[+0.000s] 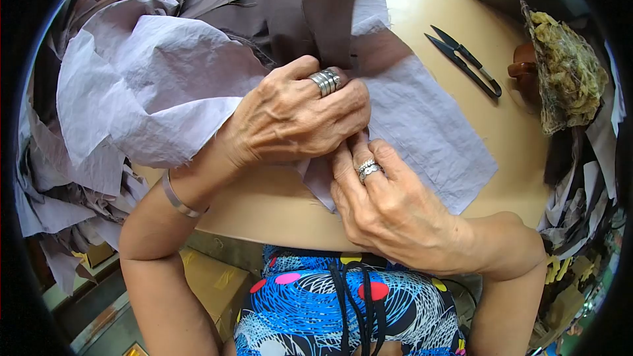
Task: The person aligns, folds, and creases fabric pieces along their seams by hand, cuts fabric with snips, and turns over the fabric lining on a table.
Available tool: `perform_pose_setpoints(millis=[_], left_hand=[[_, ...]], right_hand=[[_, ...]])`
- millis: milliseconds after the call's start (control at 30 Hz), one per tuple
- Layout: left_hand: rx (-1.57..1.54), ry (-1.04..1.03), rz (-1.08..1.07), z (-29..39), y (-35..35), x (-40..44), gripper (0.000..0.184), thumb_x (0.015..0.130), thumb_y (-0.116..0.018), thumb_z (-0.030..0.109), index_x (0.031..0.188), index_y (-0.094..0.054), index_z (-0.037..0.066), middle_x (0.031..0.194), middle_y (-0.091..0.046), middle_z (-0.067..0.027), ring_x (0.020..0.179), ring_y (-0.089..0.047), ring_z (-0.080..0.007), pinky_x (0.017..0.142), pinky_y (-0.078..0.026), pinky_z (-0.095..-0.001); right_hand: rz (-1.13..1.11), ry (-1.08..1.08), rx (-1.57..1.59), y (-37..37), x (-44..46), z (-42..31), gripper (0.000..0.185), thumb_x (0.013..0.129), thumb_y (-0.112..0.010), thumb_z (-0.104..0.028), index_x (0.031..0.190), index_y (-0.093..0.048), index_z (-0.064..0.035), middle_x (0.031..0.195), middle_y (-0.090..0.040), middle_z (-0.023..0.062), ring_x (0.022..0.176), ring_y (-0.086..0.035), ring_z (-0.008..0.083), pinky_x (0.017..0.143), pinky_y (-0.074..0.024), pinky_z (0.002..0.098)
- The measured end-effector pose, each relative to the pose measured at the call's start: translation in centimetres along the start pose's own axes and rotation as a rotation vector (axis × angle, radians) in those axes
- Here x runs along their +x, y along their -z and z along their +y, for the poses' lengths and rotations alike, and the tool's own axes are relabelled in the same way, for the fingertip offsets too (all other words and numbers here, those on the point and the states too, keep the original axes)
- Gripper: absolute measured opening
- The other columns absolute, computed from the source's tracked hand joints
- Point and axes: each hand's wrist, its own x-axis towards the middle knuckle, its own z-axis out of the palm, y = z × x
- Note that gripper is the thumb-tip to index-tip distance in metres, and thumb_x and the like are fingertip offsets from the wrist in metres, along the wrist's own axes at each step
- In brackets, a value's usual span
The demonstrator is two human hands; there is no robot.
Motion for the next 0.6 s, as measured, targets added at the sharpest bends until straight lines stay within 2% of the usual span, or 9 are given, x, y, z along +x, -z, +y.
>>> perform_pose_setpoints(millis=[267, 367, 500, 600], left_hand=[[-0.078, 0.058, -0.024, 0.2, 0.4, 0.1, 0.015, 0.068, -0.061, 0.018, 0.082, -0.060, 0.013, 0.084, -0.053, 0.0013, 0.075, -0.056, -0.0114, 0.061, -0.043, -0.0254], [-0.095, 0.213, -0.085, 1.0, 0.4, 0.5, 0.013, 0.069, -0.061, 0.017, 0.080, -0.058, 0.012, 0.086, -0.054, 0.0003, 0.076, -0.057, -0.0125, 0.062, -0.043, -0.0264], [-0.230, 0.282, 0.024, 1.2, -0.2, 0.0, 0.012, 0.071, -0.060, 0.016, 0.081, -0.056, 0.010, 0.083, -0.053, -0.0002, 0.072, -0.056, -0.0156, 0.060, -0.043, -0.0295], [-0.167, 0.255, -0.052, 1.4, 0.3, 0.4, 0.013, 0.071, -0.059, 0.015, 0.083, -0.057, 0.010, 0.082, -0.053, -0.0011, 0.071, -0.055, -0.0170, 0.060, -0.043, -0.0302]], right_hand=[[0.004, 0.004, 0.003, -0.1, 0.0, 0.0, 0.028, 0.072, -0.053, -0.018, 0.082, -0.063, 0.0066, 0.102, -0.059, 0.0295, 0.094, -0.061, 0.0365, 0.086, -0.0451, 0.0396], [0.048, 0.000, -0.064, -0.4, 0.0, -0.1, 0.029, 0.073, -0.053, -0.018, 0.084, -0.064, 0.0069, 0.102, -0.060, 0.0294, 0.094, -0.061, 0.0367, 0.086, -0.0450, 0.0399], [0.052, -0.007, -0.058, -0.5, -0.1, -0.1, 0.031, 0.073, -0.053, -0.019, 0.086, -0.064, 0.0067, 0.104, -0.060, 0.0292, 0.095, -0.061, 0.0369, 0.087, -0.0442, 0.0403], [0.029, 0.006, -0.060, -0.3, -0.2, 0.1, 0.033, 0.074, -0.053, -0.020, 0.089, -0.064, 0.0066, 0.105, -0.060, 0.0289, 0.096, -0.060, 0.0372, 0.088, -0.0436, 0.0403]])
